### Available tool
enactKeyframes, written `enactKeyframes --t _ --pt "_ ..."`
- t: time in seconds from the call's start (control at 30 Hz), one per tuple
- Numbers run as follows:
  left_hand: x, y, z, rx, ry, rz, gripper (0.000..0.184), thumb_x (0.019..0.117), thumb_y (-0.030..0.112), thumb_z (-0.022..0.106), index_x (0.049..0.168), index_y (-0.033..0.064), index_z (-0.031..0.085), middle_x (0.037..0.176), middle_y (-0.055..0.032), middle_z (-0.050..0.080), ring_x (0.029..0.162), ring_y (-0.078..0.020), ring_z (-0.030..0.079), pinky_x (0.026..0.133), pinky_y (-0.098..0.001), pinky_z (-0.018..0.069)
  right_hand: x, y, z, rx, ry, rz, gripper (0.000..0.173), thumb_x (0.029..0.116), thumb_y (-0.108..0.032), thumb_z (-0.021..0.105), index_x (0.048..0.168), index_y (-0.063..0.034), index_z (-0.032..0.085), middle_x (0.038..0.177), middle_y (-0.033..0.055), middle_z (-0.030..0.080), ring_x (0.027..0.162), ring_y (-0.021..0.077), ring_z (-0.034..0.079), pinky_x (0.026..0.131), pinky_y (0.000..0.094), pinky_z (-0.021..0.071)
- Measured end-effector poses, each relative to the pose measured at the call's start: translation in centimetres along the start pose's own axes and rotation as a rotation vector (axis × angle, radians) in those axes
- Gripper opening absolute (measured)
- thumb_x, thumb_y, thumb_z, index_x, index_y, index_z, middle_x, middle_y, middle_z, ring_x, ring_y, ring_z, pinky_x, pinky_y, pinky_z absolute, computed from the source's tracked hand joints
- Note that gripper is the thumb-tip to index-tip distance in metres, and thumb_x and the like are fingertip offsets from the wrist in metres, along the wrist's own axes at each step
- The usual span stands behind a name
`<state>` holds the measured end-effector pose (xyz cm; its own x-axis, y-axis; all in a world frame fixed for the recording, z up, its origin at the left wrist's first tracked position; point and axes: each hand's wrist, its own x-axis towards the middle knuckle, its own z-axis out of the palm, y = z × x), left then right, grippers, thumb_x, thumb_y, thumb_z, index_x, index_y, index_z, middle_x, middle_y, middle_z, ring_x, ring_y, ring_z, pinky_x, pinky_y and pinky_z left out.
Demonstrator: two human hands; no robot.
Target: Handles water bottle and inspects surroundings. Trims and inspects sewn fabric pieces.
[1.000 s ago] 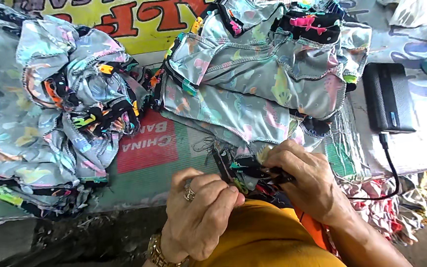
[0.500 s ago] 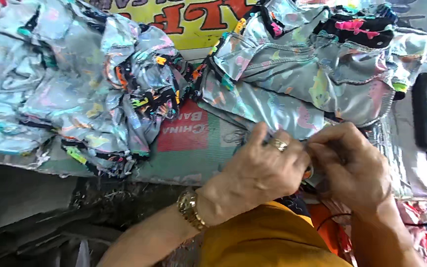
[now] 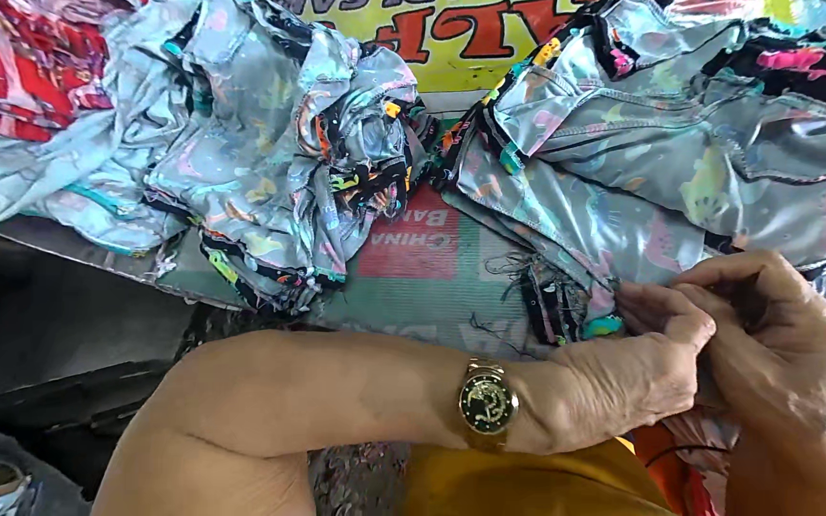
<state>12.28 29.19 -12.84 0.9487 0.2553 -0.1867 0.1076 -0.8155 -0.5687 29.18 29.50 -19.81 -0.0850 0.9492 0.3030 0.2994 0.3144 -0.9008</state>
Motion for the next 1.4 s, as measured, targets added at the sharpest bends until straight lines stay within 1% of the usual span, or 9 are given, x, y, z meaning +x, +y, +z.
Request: enactKeyframes --t 0.3,0.43,0.63,0.77,0.83,1.0,1.17,1.3,1.4 --pt "-0.1 -0.3 -0.2 -0.047 -0.027 0.038 0.028 0.0955 -0.020 0.042 0.104 -0.0082 0.066 0.098 -0.0098 0.063 0.087 -0.0101 0.055 0.086 -0.0166 0.0428 0.0 0.2 0.0 -0.017 0.013 -0.006 0.009 0.0968 -0.014 0.061 0.106 -0.0134 0.062 0.091 -0.0106 0.069 0.083 -0.0025 0.067 0.077 0.0155 0.0579" --pt "0.0 0.5 0.9 -0.041 0.099 -0.137 0.029 0.0929 -0.018 0.044 0.102 -0.0070 0.068 0.099 -0.0146 0.068 0.089 -0.0189 0.064 0.079 -0.0259 0.0483 0.0 0.0 0.0 -0.033 0.025 -0.034 0.009 0.0983 -0.018 0.060 0.106 -0.0142 0.063 0.093 -0.0134 0.067 0.083 -0.0069 0.064 0.076 0.0114 0.0544" --pt "-2.0 -0.3 3.9 -0.796 0.493 -0.552 0.017 0.1006 0.012 0.056 0.096 0.0072 0.071 0.089 -0.0057 0.070 0.088 -0.0210 0.069 0.080 -0.0396 0.0527 -0.8 0.3 -0.8 0.102 -0.040 -0.206 0.047 0.0949 -0.061 0.063 0.122 -0.0232 0.062 0.104 -0.0137 0.064 0.078 -0.0072 0.057 0.063 0.0105 0.0465" --pt "-3.4 -0.3 4.7 -1.300 0.595 -0.750 0.012 0.1000 0.018 0.063 0.099 0.0099 0.072 0.091 0.0033 0.070 0.089 -0.0064 0.065 0.083 -0.0303 0.0504 -0.9 0.1 0.1 -0.140 -0.092 -0.251 0.022 0.0959 -0.022 0.069 0.110 -0.0058 0.063 0.097 0.0031 0.068 0.083 0.0002 0.062 0.072 0.0137 0.0521" --pt "-3.8 -0.2 4.7 -1.453 0.661 -0.807 0.009 0.0995 0.017 0.065 0.102 0.0110 0.072 0.095 0.0062 0.070 0.091 -0.0025 0.065 0.084 -0.0269 0.0534 -0.5 -0.6 -0.1 0.023 -0.152 -0.192 0.009 0.0998 -0.012 0.062 0.105 -0.0050 0.066 0.096 -0.0001 0.069 0.084 -0.0032 0.063 0.073 0.0106 0.0532" --pt "-3.6 0.4 4.3 -1.601 0.881 -0.893 0.017 0.0973 0.005 0.066 0.114 0.0055 0.067 0.101 0.0017 0.071 0.093 -0.0062 0.069 0.084 -0.0246 0.0595 0.5 -1.4 -1.0 0.394 -0.205 -0.010 0.010 0.1019 -0.020 0.062 0.105 -0.0146 0.070 0.090 -0.0097 0.066 0.067 -0.0072 0.055 0.055 0.0082 0.0459" --pt "-3.1 1.3 4.1 -2.144 1.022 -0.893 0.022 0.1002 0.003 0.059 0.121 0.0105 0.058 0.093 -0.0015 0.071 0.088 -0.0082 0.070 0.086 -0.0262 0.0585 0.8 -1.3 -0.3 0.098 -0.095 -0.046 0.005 0.0992 -0.011 0.062 0.101 -0.0113 0.066 0.086 -0.0070 0.066 0.069 -0.0036 0.059 0.060 0.0106 0.0509" --pt "-2.3 1.7 3.7 -2.007 1.050 -0.999 0.029 0.0988 -0.001 0.059 0.125 0.0104 0.054 0.090 -0.0021 0.073 0.083 -0.0080 0.071 0.081 -0.0235 0.0592 0.7 -1.3 -0.1 -0.152 0.014 -0.193 0.012 0.1003 -0.017 0.063 0.108 -0.0081 0.067 0.102 -0.0016 0.060 0.086 -0.0004 0.060 0.071 0.0135 0.0535" --pt "-1.9 1.8 3.2 -1.851 1.041 -1.023 0.028 0.0985 -0.002 0.061 0.123 0.0097 0.052 0.091 -0.0001 0.074 0.083 -0.0064 0.072 0.078 -0.0205 0.0599 0.3 -2.1 -0.3 -0.114 0.027 -0.226 0.030 0.0966 -0.036 0.072 0.110 -0.0095 0.065 0.090 -0.0050 0.058 0.073 -0.0063 0.052 0.063 0.0084 0.0454"
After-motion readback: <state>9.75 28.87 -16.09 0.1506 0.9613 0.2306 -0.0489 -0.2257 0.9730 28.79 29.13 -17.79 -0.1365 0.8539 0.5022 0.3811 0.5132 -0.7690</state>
